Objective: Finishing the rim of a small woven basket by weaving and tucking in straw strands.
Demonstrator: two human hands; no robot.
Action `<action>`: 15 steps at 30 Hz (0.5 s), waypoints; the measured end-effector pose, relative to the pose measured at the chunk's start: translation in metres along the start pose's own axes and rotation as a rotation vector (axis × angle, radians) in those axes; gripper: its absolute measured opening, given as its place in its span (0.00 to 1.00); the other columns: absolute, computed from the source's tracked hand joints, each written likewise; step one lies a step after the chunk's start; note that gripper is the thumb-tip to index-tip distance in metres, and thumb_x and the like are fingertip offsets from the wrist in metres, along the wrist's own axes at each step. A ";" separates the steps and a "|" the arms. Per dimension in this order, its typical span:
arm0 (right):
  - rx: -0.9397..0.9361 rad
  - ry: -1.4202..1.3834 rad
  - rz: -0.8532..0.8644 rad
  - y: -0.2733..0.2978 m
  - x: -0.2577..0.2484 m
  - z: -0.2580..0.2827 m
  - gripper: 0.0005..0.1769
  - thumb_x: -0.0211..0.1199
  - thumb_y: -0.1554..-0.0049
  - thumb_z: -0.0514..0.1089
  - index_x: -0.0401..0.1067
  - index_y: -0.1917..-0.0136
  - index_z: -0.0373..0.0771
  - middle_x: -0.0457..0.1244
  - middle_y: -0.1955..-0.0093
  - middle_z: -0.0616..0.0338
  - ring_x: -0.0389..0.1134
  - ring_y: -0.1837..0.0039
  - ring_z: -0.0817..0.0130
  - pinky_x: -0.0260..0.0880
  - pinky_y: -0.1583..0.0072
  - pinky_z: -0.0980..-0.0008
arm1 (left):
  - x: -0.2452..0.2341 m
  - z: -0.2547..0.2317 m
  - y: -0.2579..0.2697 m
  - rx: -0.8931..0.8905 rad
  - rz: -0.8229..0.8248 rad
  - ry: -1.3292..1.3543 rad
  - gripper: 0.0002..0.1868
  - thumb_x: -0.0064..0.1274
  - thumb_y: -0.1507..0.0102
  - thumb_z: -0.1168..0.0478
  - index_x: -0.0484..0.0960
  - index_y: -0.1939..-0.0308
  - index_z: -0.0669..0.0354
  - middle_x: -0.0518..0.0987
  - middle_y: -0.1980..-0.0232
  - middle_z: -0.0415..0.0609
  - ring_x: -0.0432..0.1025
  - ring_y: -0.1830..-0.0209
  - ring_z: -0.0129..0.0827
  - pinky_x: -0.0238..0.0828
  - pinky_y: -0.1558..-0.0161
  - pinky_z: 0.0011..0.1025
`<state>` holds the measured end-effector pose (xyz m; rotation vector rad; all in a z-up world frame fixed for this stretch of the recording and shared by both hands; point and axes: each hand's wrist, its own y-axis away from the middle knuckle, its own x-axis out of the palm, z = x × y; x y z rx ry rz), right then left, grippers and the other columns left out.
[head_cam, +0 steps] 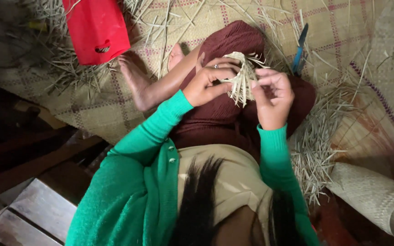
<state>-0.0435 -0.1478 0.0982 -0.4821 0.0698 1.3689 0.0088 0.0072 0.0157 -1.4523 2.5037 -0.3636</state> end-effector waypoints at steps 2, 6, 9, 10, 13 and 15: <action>0.035 0.033 0.008 0.004 0.001 -0.007 0.08 0.60 0.52 0.26 0.63 0.61 0.31 0.61 0.56 0.50 0.63 0.54 0.68 0.64 0.52 0.71 | -0.003 -0.015 0.002 -0.009 0.000 -0.024 0.03 0.48 0.42 0.58 0.75 0.70 0.48 0.75 0.57 0.40 0.60 0.43 0.35 0.15 0.47 0.62; -0.042 0.222 0.047 0.003 0.002 -0.007 0.08 0.62 0.53 0.28 0.67 0.59 0.32 0.58 0.55 0.52 0.63 0.56 0.62 0.66 0.52 0.68 | -0.009 -0.025 0.004 -0.054 0.015 -0.097 0.02 0.47 0.42 0.58 0.73 0.68 0.48 0.75 0.56 0.39 0.60 0.43 0.33 0.17 0.46 0.63; -0.050 0.248 0.056 0.004 0.002 -0.013 0.08 0.64 0.54 0.29 0.68 0.60 0.32 0.56 0.60 0.54 0.62 0.59 0.63 0.66 0.55 0.68 | -0.008 -0.013 0.007 -0.035 0.034 -0.146 0.02 0.46 0.41 0.59 0.72 0.65 0.49 0.75 0.59 0.40 0.63 0.46 0.34 0.17 0.46 0.63; -0.051 0.247 0.060 0.005 0.001 -0.017 0.08 0.64 0.54 0.29 0.68 0.60 0.32 0.56 0.60 0.54 0.62 0.59 0.63 0.66 0.55 0.68 | -0.007 -0.009 0.007 -0.036 0.030 -0.147 0.02 0.46 0.41 0.59 0.72 0.65 0.49 0.75 0.59 0.40 0.63 0.46 0.34 0.17 0.46 0.63; -0.004 0.225 0.108 0.007 0.001 -0.022 0.07 0.64 0.55 0.29 0.68 0.62 0.32 0.56 0.66 0.55 0.59 0.62 0.65 0.62 0.56 0.68 | -0.005 -0.005 0.011 -0.014 0.038 -0.231 0.06 0.46 0.42 0.58 0.71 0.62 0.49 0.74 0.59 0.42 0.65 0.49 0.35 0.18 0.48 0.66; -0.036 0.252 0.103 0.007 0.003 -0.018 0.07 0.62 0.56 0.29 0.68 0.63 0.34 0.54 0.67 0.57 0.57 0.61 0.64 0.58 0.53 0.69 | -0.006 -0.012 0.011 0.017 0.050 -0.321 0.08 0.45 0.43 0.59 0.71 0.60 0.52 0.75 0.60 0.45 0.66 0.51 0.37 0.19 0.49 0.67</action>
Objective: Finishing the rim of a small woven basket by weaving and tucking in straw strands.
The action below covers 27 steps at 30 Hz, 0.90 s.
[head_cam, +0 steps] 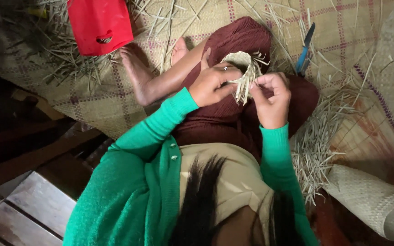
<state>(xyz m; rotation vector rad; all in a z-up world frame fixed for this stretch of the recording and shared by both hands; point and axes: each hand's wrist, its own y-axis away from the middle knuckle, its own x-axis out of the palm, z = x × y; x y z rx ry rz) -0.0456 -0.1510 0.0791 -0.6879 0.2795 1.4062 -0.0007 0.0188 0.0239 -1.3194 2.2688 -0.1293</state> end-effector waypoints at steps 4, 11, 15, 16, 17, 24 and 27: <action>-0.094 0.211 -0.114 -0.012 -0.002 0.024 0.07 0.60 0.56 0.32 0.67 0.64 0.41 0.56 0.62 0.59 0.55 0.56 0.62 0.50 0.48 0.67 | -0.008 -0.020 -0.008 0.122 0.022 0.003 0.11 0.44 0.43 0.63 0.73 0.57 0.54 0.74 0.60 0.53 0.67 0.56 0.50 0.58 0.52 0.52; -0.193 0.401 -0.229 -0.025 -0.062 0.068 0.05 0.56 0.49 0.41 0.68 0.57 0.41 0.59 0.61 0.58 0.59 0.54 0.57 0.55 0.48 0.59 | -0.027 -0.062 -0.039 0.109 0.034 -0.342 0.09 0.49 0.45 0.63 0.74 0.62 0.62 0.75 0.61 0.56 0.68 0.54 0.48 0.51 0.45 0.52; -0.201 -0.010 -0.220 -0.017 -0.102 0.086 0.04 0.57 0.50 0.36 0.71 0.64 0.33 0.62 0.72 0.59 0.65 0.59 0.58 0.63 0.45 0.62 | -0.047 -0.064 -0.050 0.017 0.104 -0.119 0.05 0.47 0.43 0.61 0.71 0.65 0.55 0.74 0.61 0.47 0.66 0.51 0.41 0.37 0.40 0.56; -0.210 -0.039 -0.203 -0.017 -0.110 0.081 0.04 0.57 0.50 0.36 0.71 0.64 0.33 0.62 0.72 0.59 0.65 0.59 0.58 0.63 0.45 0.62 | -0.039 -0.062 -0.055 -0.005 0.089 -0.141 0.05 0.47 0.43 0.61 0.71 0.65 0.55 0.74 0.61 0.47 0.66 0.51 0.41 0.37 0.40 0.56; -0.268 -0.085 -0.174 -0.017 -0.116 0.076 0.06 0.55 0.49 0.35 0.69 0.65 0.31 0.62 0.71 0.54 0.64 0.61 0.56 0.64 0.47 0.58 | -0.033 -0.058 -0.059 -0.135 0.157 0.080 0.12 0.48 0.44 0.63 0.70 0.57 0.58 0.72 0.54 0.51 0.65 0.48 0.42 0.48 0.44 0.53; -0.530 -0.013 0.043 -0.040 -0.119 0.055 0.06 0.56 0.47 0.36 0.70 0.58 0.30 0.62 0.56 0.49 0.62 0.52 0.53 0.61 0.47 0.58 | -0.044 -0.094 -0.099 0.196 0.405 0.485 0.10 0.40 0.50 0.74 0.70 0.65 0.66 0.69 0.71 0.44 0.59 0.73 0.28 0.54 0.71 0.22; -0.603 0.059 0.080 -0.044 -0.119 0.043 0.04 0.56 0.48 0.34 0.71 0.59 0.33 0.63 0.56 0.51 0.62 0.55 0.55 0.62 0.50 0.60 | -0.036 -0.096 -0.102 0.122 0.382 0.446 0.11 0.41 0.50 0.74 0.71 0.64 0.67 0.68 0.70 0.44 0.57 0.75 0.25 0.52 0.73 0.20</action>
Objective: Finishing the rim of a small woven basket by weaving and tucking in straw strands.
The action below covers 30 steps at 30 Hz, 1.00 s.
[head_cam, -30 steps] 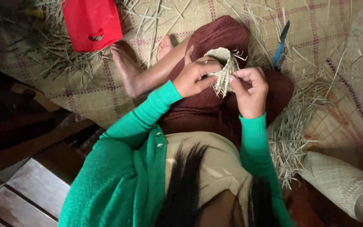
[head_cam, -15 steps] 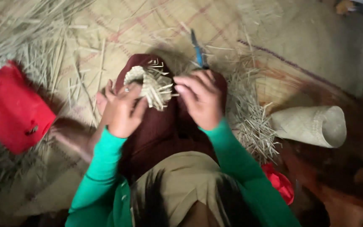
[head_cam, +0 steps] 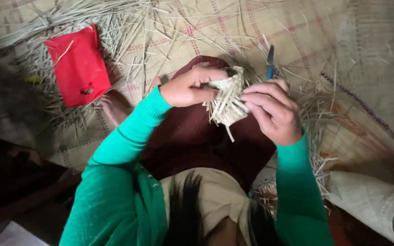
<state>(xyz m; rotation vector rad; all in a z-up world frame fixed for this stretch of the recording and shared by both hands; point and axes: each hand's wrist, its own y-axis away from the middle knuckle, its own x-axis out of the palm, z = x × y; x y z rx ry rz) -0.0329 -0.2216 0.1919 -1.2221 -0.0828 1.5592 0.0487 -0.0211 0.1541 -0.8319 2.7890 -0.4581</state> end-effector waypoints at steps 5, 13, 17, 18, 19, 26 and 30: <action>-0.074 -0.014 -0.042 0.007 -0.004 -0.011 0.04 0.59 0.50 0.32 0.71 0.58 0.31 0.63 0.58 0.50 0.62 0.57 0.55 0.65 0.52 0.59 | 0.008 0.077 0.015 -0.078 0.017 -0.051 0.24 0.46 0.45 0.66 0.69 0.44 0.52 0.72 0.47 0.43 0.63 0.43 0.44 0.26 0.42 0.59; -0.340 -0.002 -0.155 0.004 -0.012 -0.004 0.04 0.61 0.50 0.35 0.74 0.62 0.31 0.64 0.61 0.50 0.60 0.59 0.59 0.62 0.50 0.57 | 0.029 -0.014 -0.010 0.037 0.016 -0.072 0.08 0.41 0.52 0.74 0.68 0.69 0.67 0.66 0.72 0.46 0.57 0.74 0.28 0.54 0.70 0.22; -0.425 0.003 -0.256 0.008 -0.011 -0.004 0.05 0.61 0.49 0.36 0.73 0.65 0.31 0.63 0.64 0.50 0.59 0.62 0.61 0.63 0.51 0.57 | 0.036 -0.002 -0.002 -0.050 -0.021 -0.276 0.23 0.45 0.46 0.63 0.70 0.46 0.48 0.75 0.65 0.39 0.68 0.63 0.35 0.32 0.42 0.53; -0.432 -0.009 -0.277 0.010 -0.012 -0.007 0.07 0.63 0.50 0.37 0.71 0.65 0.30 0.63 0.65 0.49 0.59 0.62 0.59 0.63 0.52 0.55 | 0.036 -0.009 -0.001 -0.044 -0.025 -0.278 0.21 0.45 0.47 0.62 0.72 0.48 0.48 0.75 0.65 0.39 0.69 0.63 0.35 0.34 0.42 0.53; -0.446 -0.020 -0.269 0.010 -0.012 -0.006 0.07 0.63 0.50 0.37 0.71 0.65 0.30 0.63 0.65 0.49 0.59 0.62 0.59 0.63 0.52 0.55 | 0.040 -0.001 0.001 -0.043 -0.043 -0.284 0.21 0.45 0.47 0.62 0.72 0.48 0.48 0.75 0.65 0.39 0.69 0.63 0.35 0.34 0.42 0.53; -0.509 -0.025 -0.285 0.014 -0.013 0.005 0.06 0.63 0.50 0.36 0.72 0.67 0.31 0.63 0.67 0.50 0.58 0.65 0.61 0.63 0.57 0.59 | 0.060 -0.037 0.000 0.004 -0.046 -0.114 0.13 0.42 0.50 0.68 0.70 0.60 0.56 0.70 0.72 0.38 0.60 0.74 0.27 0.42 0.60 0.38; -0.663 0.140 -0.268 0.017 -0.004 -0.007 0.07 0.60 0.49 0.39 0.70 0.68 0.37 0.61 0.68 0.54 0.59 0.65 0.59 0.62 0.59 0.60 | 0.058 0.013 0.015 0.067 -0.043 0.133 0.21 0.51 0.47 0.69 0.71 0.49 0.63 0.74 0.53 0.52 0.67 0.52 0.32 0.58 0.45 0.40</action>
